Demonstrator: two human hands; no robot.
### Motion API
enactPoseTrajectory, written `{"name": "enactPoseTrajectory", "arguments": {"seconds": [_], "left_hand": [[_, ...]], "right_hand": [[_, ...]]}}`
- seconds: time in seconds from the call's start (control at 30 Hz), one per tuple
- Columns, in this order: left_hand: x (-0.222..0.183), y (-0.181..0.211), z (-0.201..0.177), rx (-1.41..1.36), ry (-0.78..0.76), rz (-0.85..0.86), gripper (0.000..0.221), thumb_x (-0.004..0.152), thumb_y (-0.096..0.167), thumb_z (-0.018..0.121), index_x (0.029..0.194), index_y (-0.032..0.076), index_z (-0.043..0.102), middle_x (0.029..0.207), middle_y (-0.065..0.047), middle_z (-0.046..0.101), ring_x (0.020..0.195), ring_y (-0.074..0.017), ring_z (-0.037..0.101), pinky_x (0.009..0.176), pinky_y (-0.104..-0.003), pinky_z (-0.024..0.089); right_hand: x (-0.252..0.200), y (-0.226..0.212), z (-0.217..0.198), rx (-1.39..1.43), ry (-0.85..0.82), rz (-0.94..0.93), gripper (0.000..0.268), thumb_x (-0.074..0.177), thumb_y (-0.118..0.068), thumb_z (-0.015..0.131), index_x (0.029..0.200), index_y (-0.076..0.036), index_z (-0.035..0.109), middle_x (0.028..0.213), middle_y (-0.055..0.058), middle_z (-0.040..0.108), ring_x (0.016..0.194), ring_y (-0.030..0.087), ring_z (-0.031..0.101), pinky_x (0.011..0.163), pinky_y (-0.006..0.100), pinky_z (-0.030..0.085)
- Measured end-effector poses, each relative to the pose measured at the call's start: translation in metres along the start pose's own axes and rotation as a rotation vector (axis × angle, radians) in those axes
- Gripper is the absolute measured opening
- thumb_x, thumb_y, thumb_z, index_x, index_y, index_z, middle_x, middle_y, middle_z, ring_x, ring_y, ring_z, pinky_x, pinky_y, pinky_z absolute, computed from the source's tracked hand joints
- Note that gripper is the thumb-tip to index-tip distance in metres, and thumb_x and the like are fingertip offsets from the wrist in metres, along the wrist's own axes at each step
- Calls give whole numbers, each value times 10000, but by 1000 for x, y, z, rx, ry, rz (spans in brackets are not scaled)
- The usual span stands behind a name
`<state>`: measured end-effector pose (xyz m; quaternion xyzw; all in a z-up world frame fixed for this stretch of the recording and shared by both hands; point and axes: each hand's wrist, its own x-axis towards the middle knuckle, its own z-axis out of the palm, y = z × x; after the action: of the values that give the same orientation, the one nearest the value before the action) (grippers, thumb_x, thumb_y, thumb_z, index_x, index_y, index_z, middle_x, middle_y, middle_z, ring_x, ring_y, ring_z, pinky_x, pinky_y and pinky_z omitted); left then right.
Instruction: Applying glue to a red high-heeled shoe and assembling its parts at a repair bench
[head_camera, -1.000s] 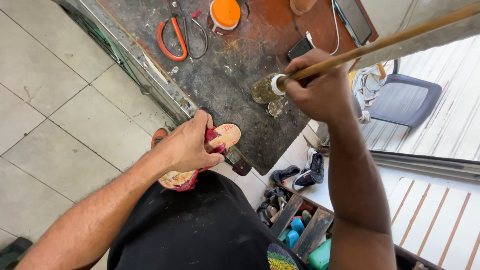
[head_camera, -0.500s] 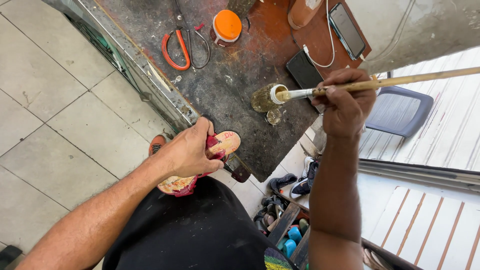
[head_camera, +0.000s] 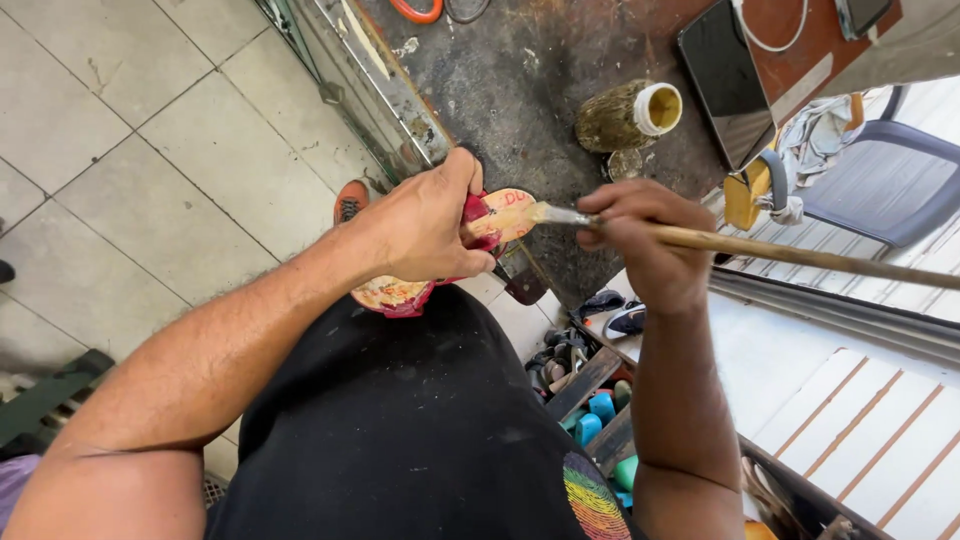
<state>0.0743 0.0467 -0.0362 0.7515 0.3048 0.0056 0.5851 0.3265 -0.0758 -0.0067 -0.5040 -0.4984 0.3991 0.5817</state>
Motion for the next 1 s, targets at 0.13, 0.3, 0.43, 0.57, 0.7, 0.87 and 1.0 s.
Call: {"name": "enactPoseTrajectory", "arguments": {"seconds": [0.13,0.3,0.43,0.57,0.7,0.87,1.0], "left_hand": [[0,-2,0,-15,-5,21,764,665,343,914,1146,90,377,967,-238,599,941,-538,659,770,-599,522],[-2,4,-3,-29,-25,16,739,691,310,906,1156,67,386,949,-245,598,940,-537,659,790,-592,519],[1,-2,-2,-37,-30,12,763,684,339,912,1166,74,383,959,-241,603,953,-541,652,806,-605,510],[5,-6,-1,-3,-37,5,788,676,367,919,1178,96,377,947,-211,601,962,-515,658,811,-595,510],[5,-9,0,-42,-40,-11,742,691,310,901,1171,86,382,900,-217,583,923,-508,660,775,-560,507],[6,-13,-1,-22,-43,-22,711,708,297,881,1174,90,385,892,-198,584,916,-484,666,771,-545,506],[8,-16,2,18,-43,-49,695,715,312,868,1175,124,382,912,-152,592,937,-434,674,786,-552,473]], "right_hand": [[-10,3,1,-248,-45,-3,189,770,132,825,820,77,651,896,295,707,805,312,714,658,354,612],[-15,19,10,-216,23,-140,127,829,76,752,812,34,633,833,267,683,724,302,697,577,298,585],[-19,5,21,-304,-32,-213,130,754,42,796,735,-3,676,779,210,705,693,285,697,569,313,532],[-14,12,26,-280,-27,-274,133,731,96,784,755,1,694,823,230,723,723,298,708,600,326,564],[-15,5,31,-235,-99,-253,158,720,125,776,713,0,680,829,227,727,633,274,681,546,329,552],[-18,10,34,-189,-113,-253,167,713,125,771,704,-18,684,829,217,729,586,249,659,517,329,549],[-17,8,39,-165,-124,-255,143,735,111,760,721,-17,697,841,231,735,566,240,633,498,334,527]]}}
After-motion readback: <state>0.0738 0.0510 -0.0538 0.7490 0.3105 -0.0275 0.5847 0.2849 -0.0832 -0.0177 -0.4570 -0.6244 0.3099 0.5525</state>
